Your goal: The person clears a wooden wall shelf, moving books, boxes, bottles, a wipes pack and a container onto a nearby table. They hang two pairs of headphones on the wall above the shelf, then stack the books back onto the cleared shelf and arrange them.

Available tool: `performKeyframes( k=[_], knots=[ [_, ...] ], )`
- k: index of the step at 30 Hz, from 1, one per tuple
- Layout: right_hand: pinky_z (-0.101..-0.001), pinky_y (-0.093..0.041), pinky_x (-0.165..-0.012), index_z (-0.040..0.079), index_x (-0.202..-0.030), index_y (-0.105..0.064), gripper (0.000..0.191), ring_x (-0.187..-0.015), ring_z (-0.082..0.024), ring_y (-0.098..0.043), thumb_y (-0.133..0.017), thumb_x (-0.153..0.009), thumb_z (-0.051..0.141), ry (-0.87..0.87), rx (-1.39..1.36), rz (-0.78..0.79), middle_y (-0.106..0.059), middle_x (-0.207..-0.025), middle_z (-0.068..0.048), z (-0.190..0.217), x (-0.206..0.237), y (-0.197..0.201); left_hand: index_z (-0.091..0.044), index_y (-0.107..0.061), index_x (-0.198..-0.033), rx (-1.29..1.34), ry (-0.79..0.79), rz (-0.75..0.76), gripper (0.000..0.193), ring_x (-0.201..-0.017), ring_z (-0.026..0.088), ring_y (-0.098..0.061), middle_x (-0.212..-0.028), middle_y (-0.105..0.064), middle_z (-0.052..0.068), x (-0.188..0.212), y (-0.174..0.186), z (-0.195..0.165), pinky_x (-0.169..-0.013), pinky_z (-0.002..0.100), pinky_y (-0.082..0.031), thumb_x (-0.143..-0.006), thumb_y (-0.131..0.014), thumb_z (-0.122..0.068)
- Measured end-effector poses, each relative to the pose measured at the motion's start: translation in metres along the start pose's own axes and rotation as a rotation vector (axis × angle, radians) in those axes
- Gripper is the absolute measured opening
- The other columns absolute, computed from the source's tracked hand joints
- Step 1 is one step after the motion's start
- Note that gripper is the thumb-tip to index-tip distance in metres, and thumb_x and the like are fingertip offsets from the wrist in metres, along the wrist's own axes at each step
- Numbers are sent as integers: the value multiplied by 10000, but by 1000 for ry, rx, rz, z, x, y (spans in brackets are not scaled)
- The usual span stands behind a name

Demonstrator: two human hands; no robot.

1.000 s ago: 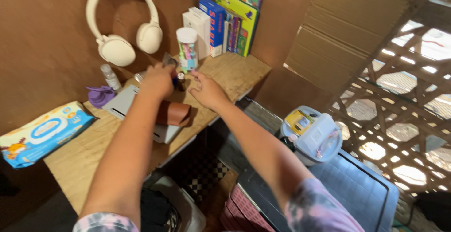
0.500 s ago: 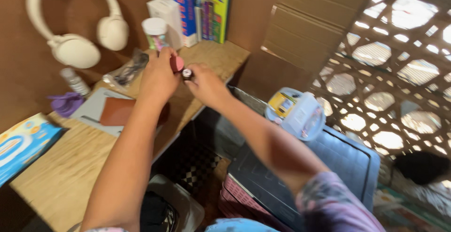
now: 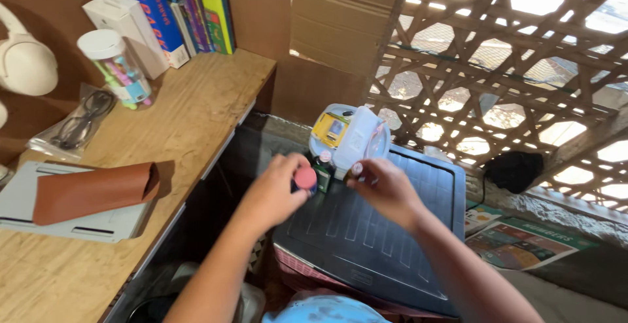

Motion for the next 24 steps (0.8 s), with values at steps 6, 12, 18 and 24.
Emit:
performKeyframes(
  k=[6, 12, 18, 24],
  knots=[
    [-355, -560, -704, 45, -1122, -669, 373, -733, -246, -678, -798, -817, 215, 54, 2, -54, -680, -868, -107, -25, 23, -27, -154, -600, -1167, 35, 3, -11, 462, -1021, 383, -642, -1115, -611, 133, 10, -60, -1, -836, 453, -536, -750, -800, -146],
    [-419, -542, -733, 38, -995, -678, 259, -804, -331, -671, -770, -853, 235, -19, 156, 9, -677, -844, -141, -38, 30, -31, -134, -592, -1171, -9, -63, -159, 383, -963, 382, -652, -1067, -596, 136, 19, -98, -8, -776, 474, -540, -821, -748, -126],
    [-427, -541, -728, 58, -1026, -697, 273, -814, -350, -678, -774, -806, 199, -33, 94, -9, -690, -851, -151, -48, 31, -30, -104, -558, -1160, -52, -68, -204, 277, -950, 374, -654, -1048, -597, 138, 23, -123, 7, -758, 474, -538, -905, -668, -95],
    [-389, -568, -731, 63, -1023, -713, 256, -811, -316, -718, -783, -816, 195, -69, -14, 13, -721, -879, -144, -56, 30, -35, -107, -519, -1197, -155, -136, -231, 341, -957, 378, -643, -1014, -584, 144, 28, -131, 15, -747, 471, -545, -886, -658, -83]
  ],
)
Point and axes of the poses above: each hand's wrist, its own x-axis away from the middle knuckle, its own y-axis out of the back of the hand, z = x × y, the point moved 3 cm from there along -x, towards the middle knuckle
